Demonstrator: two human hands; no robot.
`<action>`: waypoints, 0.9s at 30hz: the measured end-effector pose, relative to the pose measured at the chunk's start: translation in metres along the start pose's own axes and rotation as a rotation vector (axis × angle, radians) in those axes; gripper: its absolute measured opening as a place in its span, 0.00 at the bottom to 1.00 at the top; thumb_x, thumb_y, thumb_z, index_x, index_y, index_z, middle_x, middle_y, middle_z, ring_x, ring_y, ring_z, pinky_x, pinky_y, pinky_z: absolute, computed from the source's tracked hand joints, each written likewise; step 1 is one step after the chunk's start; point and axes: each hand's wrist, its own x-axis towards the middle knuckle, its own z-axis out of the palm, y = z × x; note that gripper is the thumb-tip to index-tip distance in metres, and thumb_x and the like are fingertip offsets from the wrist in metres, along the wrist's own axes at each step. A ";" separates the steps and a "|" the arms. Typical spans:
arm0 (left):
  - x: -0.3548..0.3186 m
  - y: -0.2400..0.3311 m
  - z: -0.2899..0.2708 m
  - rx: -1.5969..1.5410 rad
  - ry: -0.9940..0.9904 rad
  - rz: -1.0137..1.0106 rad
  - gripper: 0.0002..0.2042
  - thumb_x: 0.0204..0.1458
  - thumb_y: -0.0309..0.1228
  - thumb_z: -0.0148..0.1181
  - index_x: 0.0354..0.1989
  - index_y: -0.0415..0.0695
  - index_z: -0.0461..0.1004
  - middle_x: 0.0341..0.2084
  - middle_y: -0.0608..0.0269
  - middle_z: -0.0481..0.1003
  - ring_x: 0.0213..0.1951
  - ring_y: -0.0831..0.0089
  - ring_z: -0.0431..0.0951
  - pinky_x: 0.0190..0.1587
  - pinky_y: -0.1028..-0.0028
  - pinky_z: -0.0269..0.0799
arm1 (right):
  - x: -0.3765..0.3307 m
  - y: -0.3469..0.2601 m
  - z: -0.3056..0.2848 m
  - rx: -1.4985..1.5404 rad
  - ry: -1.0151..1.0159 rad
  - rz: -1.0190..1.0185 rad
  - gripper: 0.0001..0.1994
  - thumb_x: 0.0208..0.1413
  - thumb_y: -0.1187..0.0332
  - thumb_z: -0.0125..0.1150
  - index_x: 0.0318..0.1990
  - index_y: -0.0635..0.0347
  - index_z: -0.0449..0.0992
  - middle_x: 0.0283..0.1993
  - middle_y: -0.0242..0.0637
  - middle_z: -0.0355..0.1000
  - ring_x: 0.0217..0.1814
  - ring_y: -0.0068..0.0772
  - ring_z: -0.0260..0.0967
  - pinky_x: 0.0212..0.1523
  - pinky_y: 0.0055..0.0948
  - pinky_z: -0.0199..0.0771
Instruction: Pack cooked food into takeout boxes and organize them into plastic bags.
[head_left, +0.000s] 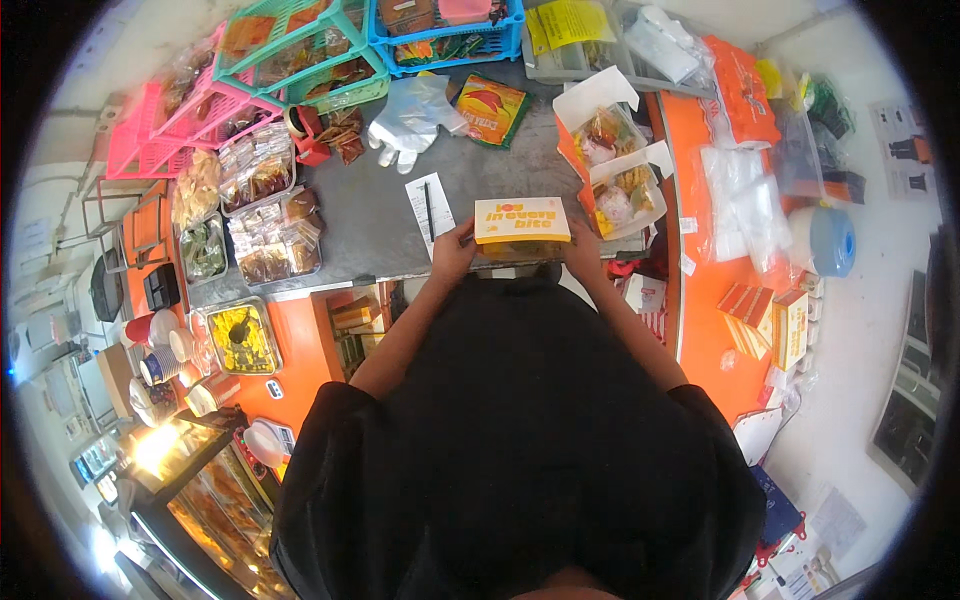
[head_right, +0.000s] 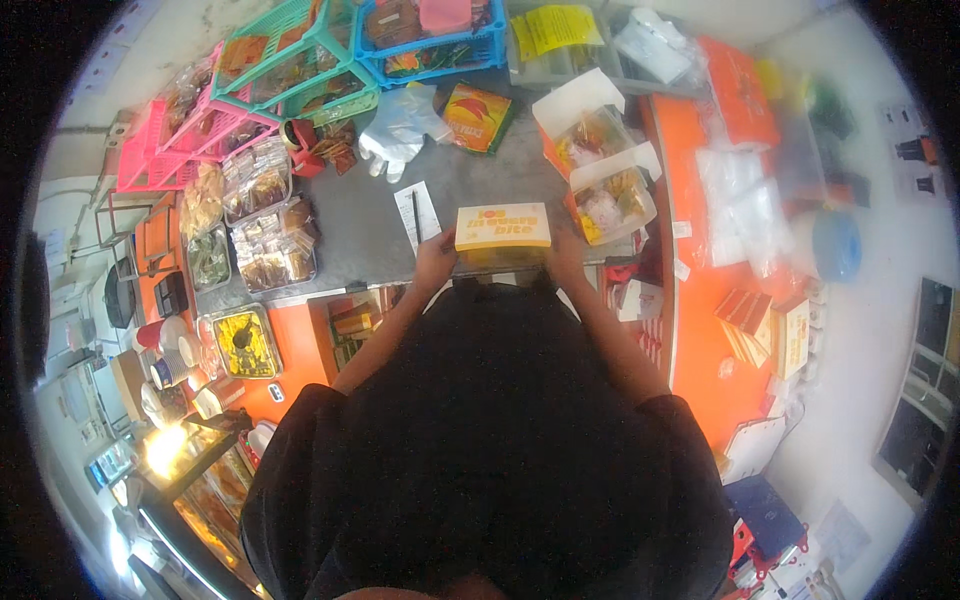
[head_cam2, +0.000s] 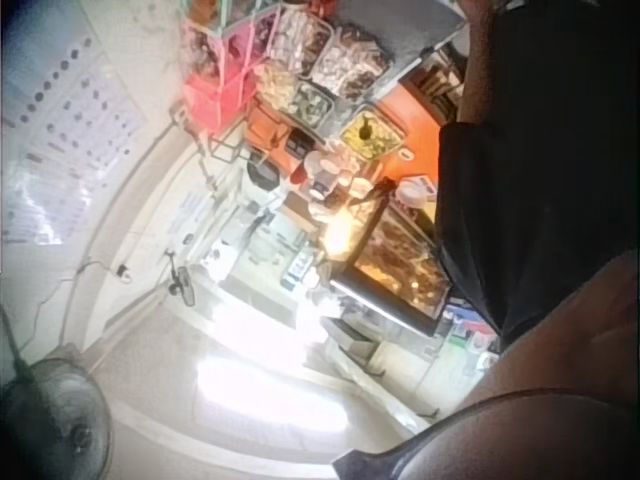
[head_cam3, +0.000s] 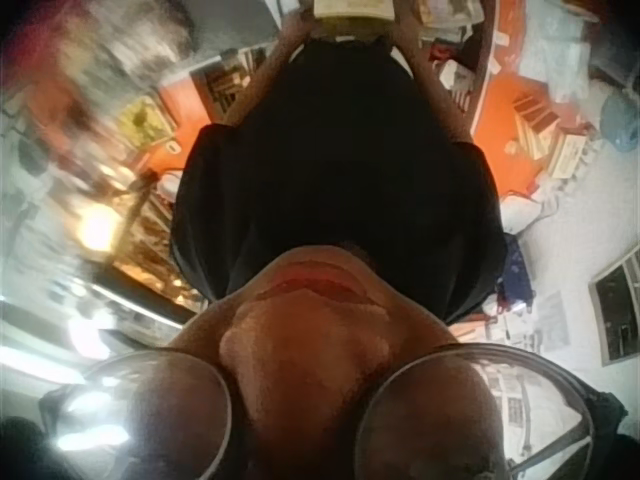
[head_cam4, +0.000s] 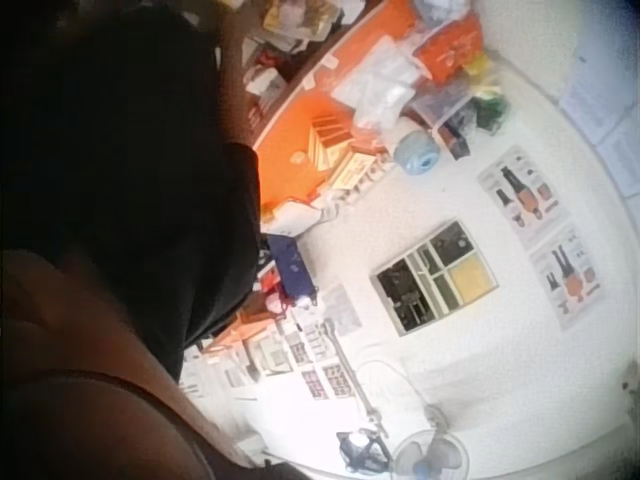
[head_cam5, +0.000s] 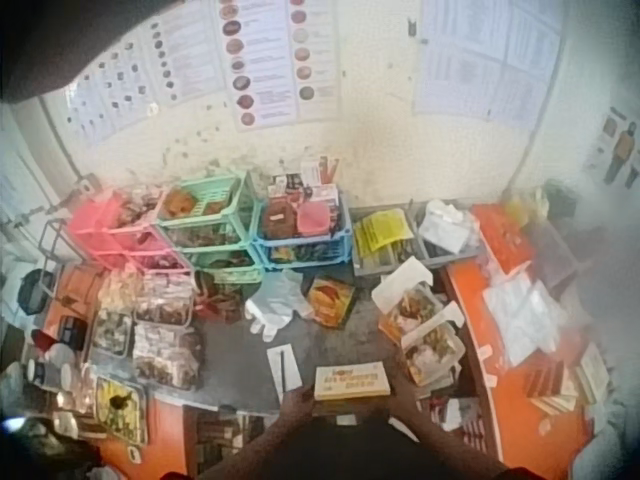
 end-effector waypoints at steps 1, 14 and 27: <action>0.002 0.001 -0.001 -0.082 -0.008 0.018 0.26 0.52 0.25 0.64 0.62 0.49 0.73 0.43 0.51 0.82 0.42 0.61 0.85 0.44 0.67 0.79 | 0.001 -0.001 -0.002 0.169 0.099 -0.005 0.27 0.54 0.79 0.54 0.65 0.61 0.69 0.67 0.52 0.66 0.71 0.52 0.62 0.67 0.38 0.63; -0.006 0.006 -0.029 0.495 -0.282 0.334 0.40 0.53 0.42 0.65 0.74 0.59 0.53 0.71 0.47 0.56 0.70 0.50 0.58 0.69 0.54 0.57 | -0.006 -0.005 -0.039 0.109 -0.229 -0.255 0.45 0.49 0.70 0.65 0.75 0.56 0.49 0.74 0.55 0.54 0.76 0.56 0.52 0.74 0.44 0.53; -0.008 0.030 -0.029 0.892 -0.449 0.583 0.38 0.56 0.54 0.57 0.75 0.62 0.53 0.77 0.64 0.42 0.77 0.56 0.39 0.72 0.45 0.45 | -0.004 -0.020 -0.027 -0.525 -0.224 -0.572 0.38 0.53 0.54 0.67 0.70 0.57 0.62 0.78 0.50 0.48 0.79 0.58 0.43 0.75 0.52 0.47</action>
